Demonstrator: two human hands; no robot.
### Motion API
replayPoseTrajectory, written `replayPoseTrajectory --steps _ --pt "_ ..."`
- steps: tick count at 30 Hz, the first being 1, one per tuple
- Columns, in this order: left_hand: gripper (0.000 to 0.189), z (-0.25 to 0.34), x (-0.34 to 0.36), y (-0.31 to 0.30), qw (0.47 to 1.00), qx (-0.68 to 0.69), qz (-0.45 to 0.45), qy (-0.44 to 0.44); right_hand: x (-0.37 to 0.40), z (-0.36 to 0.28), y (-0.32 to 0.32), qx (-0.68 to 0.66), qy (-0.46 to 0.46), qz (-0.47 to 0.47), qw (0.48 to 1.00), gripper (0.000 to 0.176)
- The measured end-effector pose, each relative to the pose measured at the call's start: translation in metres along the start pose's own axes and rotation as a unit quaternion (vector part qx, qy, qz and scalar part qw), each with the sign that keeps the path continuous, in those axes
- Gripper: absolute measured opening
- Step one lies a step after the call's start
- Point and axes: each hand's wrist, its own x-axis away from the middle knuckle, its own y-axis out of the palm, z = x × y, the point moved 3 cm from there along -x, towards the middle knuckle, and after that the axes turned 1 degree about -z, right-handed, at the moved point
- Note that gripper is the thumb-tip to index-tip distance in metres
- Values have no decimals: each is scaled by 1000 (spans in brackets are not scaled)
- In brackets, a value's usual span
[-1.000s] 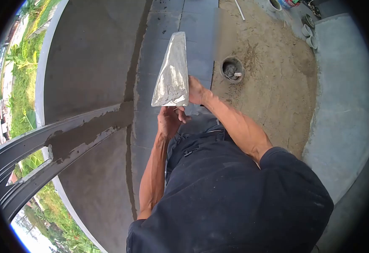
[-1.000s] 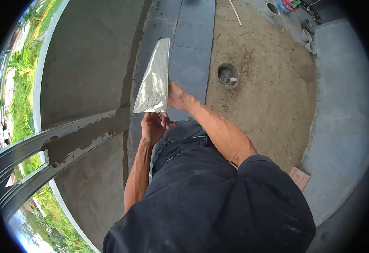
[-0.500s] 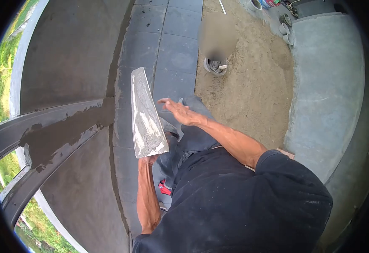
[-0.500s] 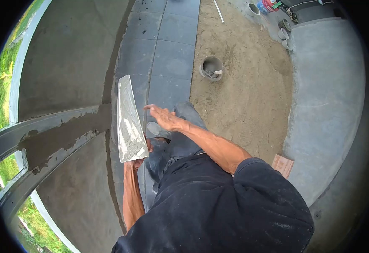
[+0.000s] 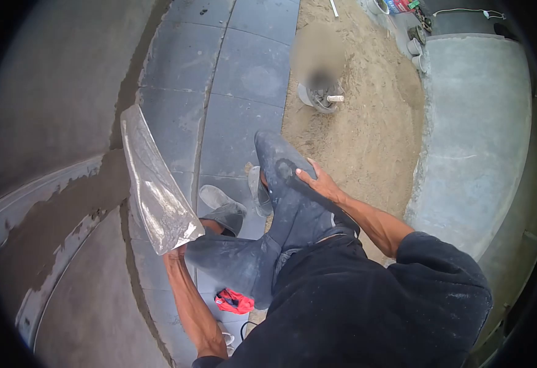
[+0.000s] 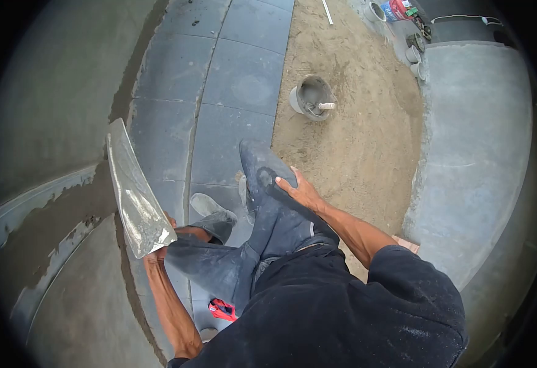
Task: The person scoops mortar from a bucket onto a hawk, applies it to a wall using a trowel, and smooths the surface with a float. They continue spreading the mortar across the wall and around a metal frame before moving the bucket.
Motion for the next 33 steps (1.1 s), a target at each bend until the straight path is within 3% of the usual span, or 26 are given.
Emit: replayPoseTrajectory --steps 2,3,5,8,10,13,16,21,22,24,25,27,28,31,33 --pt "40 -6 -41 1 998 -12 -44 32 -35 8 12 -68 -92 21 993 84" --pt "39 -9 -59 3 996 -17 -68 49 -53 12 19 -70 -92 18 993 84" --pt "37 -16 -88 5 991 -25 -106 74 -76 23 26 -94 -187 110 972 67" --pt "33 -25 -125 11 981 -39 -168 94 -118 57 40 -108 -191 151 964 56" --pt "31 -29 -145 20 971 -54 -209 104 -144 87 49 -135 -197 236 942 54" --pt "34 -33 -148 45 971 -101 -192 102 -173 103 61 -126 -215 276 928 55" --pt "42 -37 -157 54 966 -92 -207 123 -202 96 77 -175 -221 258 924 59" --pt "45 -26 -152 91 940 -79 -309 118 -255 57 115 -169 -195 197 946 63" --pt "45 -23 -139 86 937 -62 -323 120 -248 43 121 -186 -208 219 935 63" --pt "45 -23 -134 91 932 -57 -341 113 -251 25 120 -46 -173 157 971 63" --pt "45 -21 -135 92 931 -53 -344 113 -254 25 110 -59 -175 164 969 63" --pt "46 -22 -134 95 930 -55 -347 106 -268 25 85 16 -277 73 958 56" --pt "47 -23 -132 94 933 -60 -333 120 -261 25 55 9 -234 21 972 51" --pt "49 -23 -136 86 936 -71 -321 129 -295 61 -24 -23 -244 272 931 40" --pt "49 -23 -140 76 943 -81 -295 132 -299 86 -88 -30 -198 332 922 34"
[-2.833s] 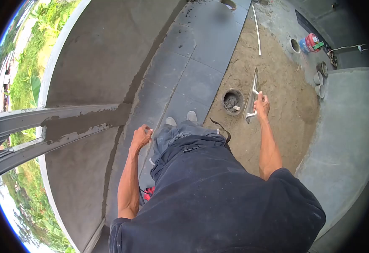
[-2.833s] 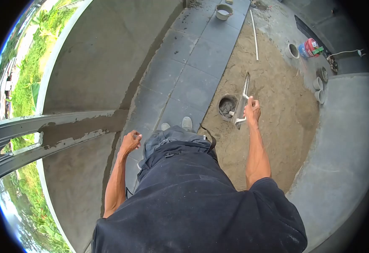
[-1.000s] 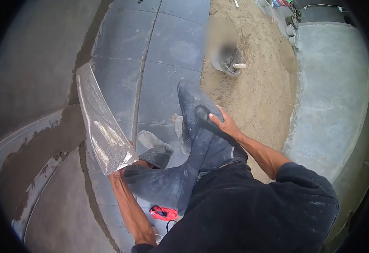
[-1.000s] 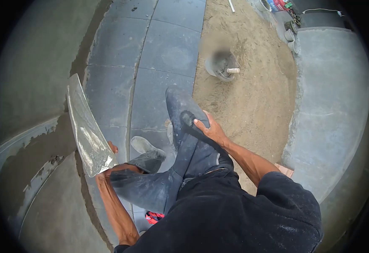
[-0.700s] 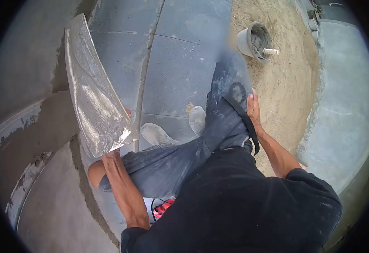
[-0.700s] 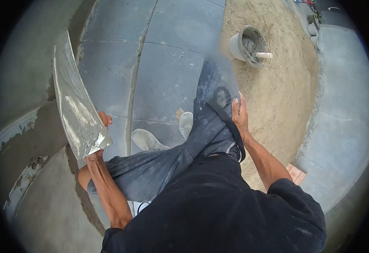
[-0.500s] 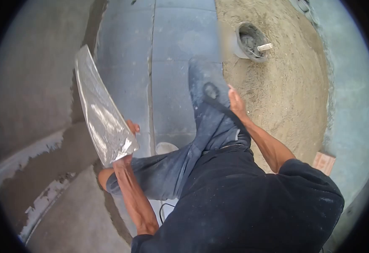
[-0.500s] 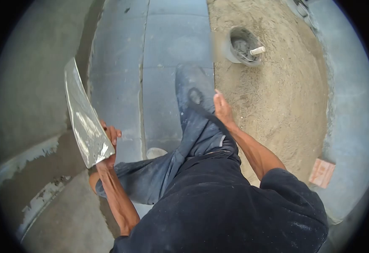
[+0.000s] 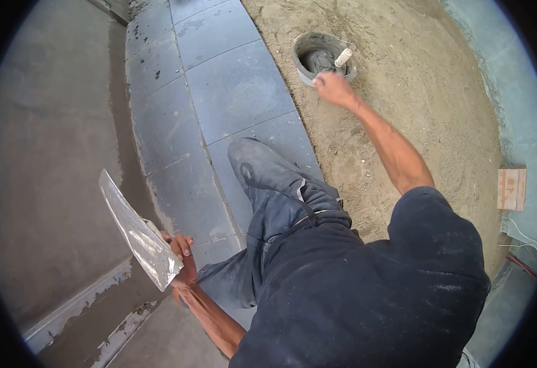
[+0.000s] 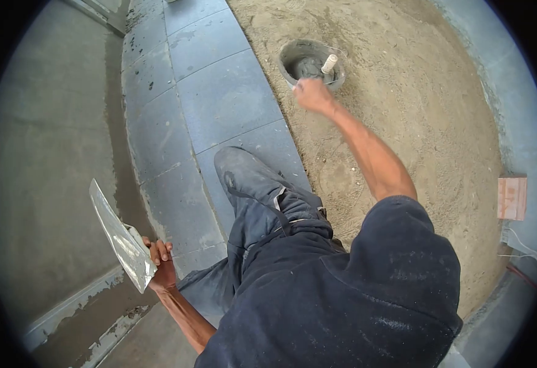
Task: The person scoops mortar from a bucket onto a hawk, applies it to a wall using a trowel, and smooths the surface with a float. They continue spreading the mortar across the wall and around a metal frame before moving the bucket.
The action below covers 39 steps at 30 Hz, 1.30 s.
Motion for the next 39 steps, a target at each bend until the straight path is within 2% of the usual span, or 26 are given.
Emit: replayPoseTrajectory --steps 2,5,7,8,10,11,13,17,18,20,23,24,26,30,32,35,37,39 --pt "49 -4 1 -2 1000 -1 2 -5 -28 36 -35 75 21 86 993 33" --pt "48 -10 3 -5 1000 -9 21 -19 -58 71 -63 133 51 90 986 32" --pt "48 -14 2 -5 999 -17 29 -30 -72 86 -67 226 29 123 966 33" --pt "48 -15 0 -4 999 -16 34 -34 -78 94 -65 228 29 117 966 33" --pt "48 -16 -4 1 997 -41 37 -45 -90 99 -60 334 11 89 938 35" --pt "48 -17 -4 3 997 -40 41 -47 -97 100 -57 335 9 85 938 35" --pt "49 -20 -5 5 996 -44 56 -55 -110 109 -52 329 121 -48 935 38" --pt "50 -27 -6 10 990 -23 96 -99 -123 105 -42 342 174 -90 919 38" --pt "50 -29 -4 10 990 -22 98 -100 -124 96 -42 343 174 -92 918 38" --pt "50 -34 -1 7 984 -36 105 -141 -131 84 -38 412 136 -186 881 30" --pt "47 -43 7 3 978 -32 122 -169 -157 141 5 429 142 -208 867 25" --pt "46 -41 8 6 972 -37 132 -191 -156 134 -3 429 142 -206 868 25" --pt "45 -46 8 8 970 -17 141 -199 -149 108 -20 472 57 -230 849 24" --pt "43 -52 7 7 967 -10 144 -211 -130 66 -71 498 89 -198 840 23" --pt "42 -47 1 12 968 -11 140 -210 -119 50 -98 469 81 -116 872 23" --pt "44 -54 -2 8 968 -33 116 -221 -125 64 -99 449 89 -86 885 22" --pt "44 -54 -1 6 961 -33 153 -228 -134 73 -92 450 96 -80 884 21" --pt "41 -40 -1 13 963 -31 141 -230 -146 81 -83 449 101 -83 884 20"
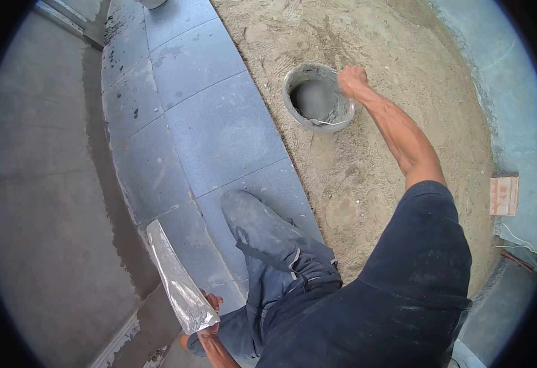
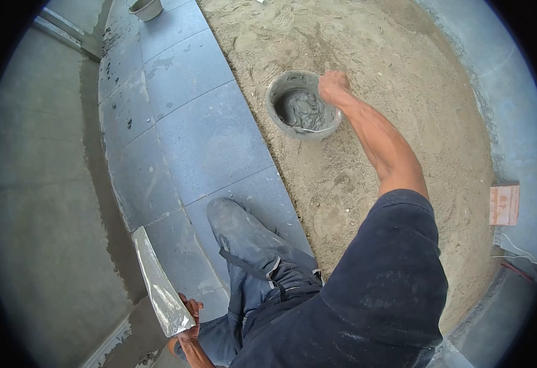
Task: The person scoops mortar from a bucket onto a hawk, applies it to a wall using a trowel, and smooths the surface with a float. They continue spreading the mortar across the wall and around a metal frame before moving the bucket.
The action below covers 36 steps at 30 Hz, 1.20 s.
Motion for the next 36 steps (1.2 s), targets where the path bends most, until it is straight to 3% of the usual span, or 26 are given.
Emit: replayPoseTrajectory --steps 5,9,12,19,22,24,27,28,30,36 --pt "39 -3 7 1 1000 -14 8 3 -8 -34 32 -91 -48 37 994 18" --pt "44 -1 8 7 1000 -5 6 8 52 -51 30 -96 -136 96 981 15" --pt "43 -7 -4 15 1000 16 -3 -8 85 -41 28 -63 -161 83 981 13" --pt "42 -3 -11 24 1000 -9 -16 -22 39 5 6 -62 -71 99 991 12" --pt "43 2 -9 31 1000 -14 -4 -22 14 -11 42 -45 -74 92 992 12" --pt "44 0 -6 26 999 -18 31 -15 26 -30 65 -85 -146 130 977 12" --pt "44 6 1 25 1000 -21 11 -19 79 -23 34 -126 -137 56 981 12" --pt "44 2 1 22 999 -9 45 -25 96 -13 15 -121 -134 53 982 12" --pt "44 -4 -5 26 999 1 25 -31 119 2 -17 -164 -95 63 980 12" --pt "44 3 -11 28 999 12 30 -33 51 14 -14 -66 -62 68 994 13"
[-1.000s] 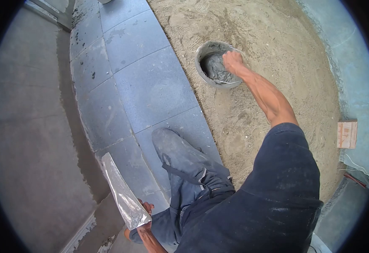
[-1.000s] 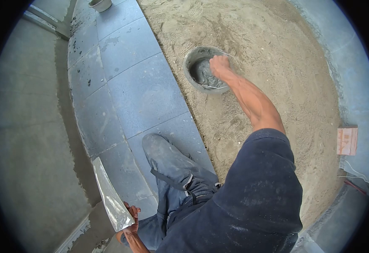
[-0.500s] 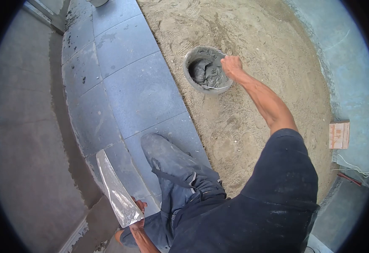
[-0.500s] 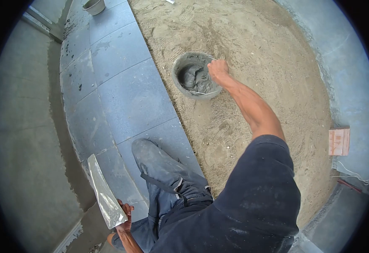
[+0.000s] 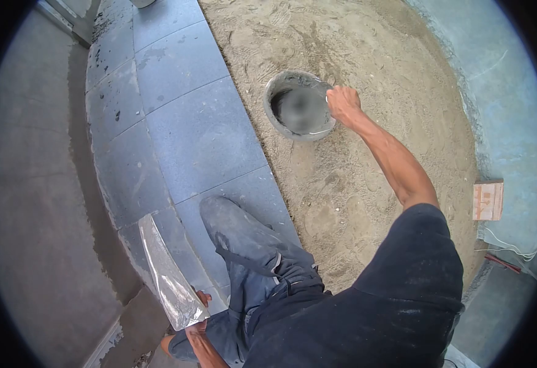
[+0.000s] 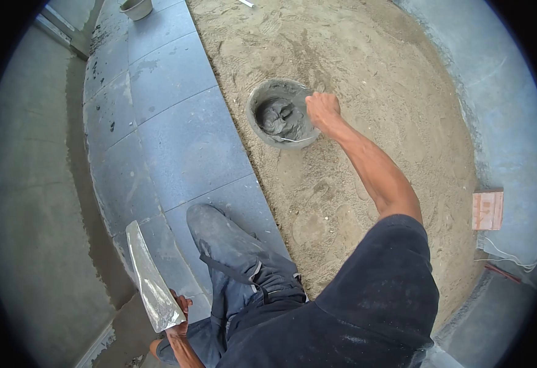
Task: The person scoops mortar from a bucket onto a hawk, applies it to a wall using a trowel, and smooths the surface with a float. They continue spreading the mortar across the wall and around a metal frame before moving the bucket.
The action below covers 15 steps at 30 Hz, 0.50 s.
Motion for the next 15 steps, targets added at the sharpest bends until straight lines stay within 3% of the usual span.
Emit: replayPoseTrajectory --steps 2,7,11,12,13,15 --pt "44 1 0 -2 998 -24 -54 19 -20 -6 23 10 -10 10 1000 14" --pt "43 6 19 -8 999 -19 -27 22 -36 -24 74 -51 -17 -24 998 16" --pt "43 -4 21 -17 1000 7 7 11 3 -38 37 -57 3 -78 995 19" --pt "43 3 25 -13 999 2 33 0 13 -33 7 -96 49 -106 989 20" --pt "43 1 25 -13 999 6 35 -1 20 -29 -8 -132 96 -128 978 21" --pt "43 -2 20 -7 1000 -1 0 6 28 -17 -22 -144 105 -116 977 22"
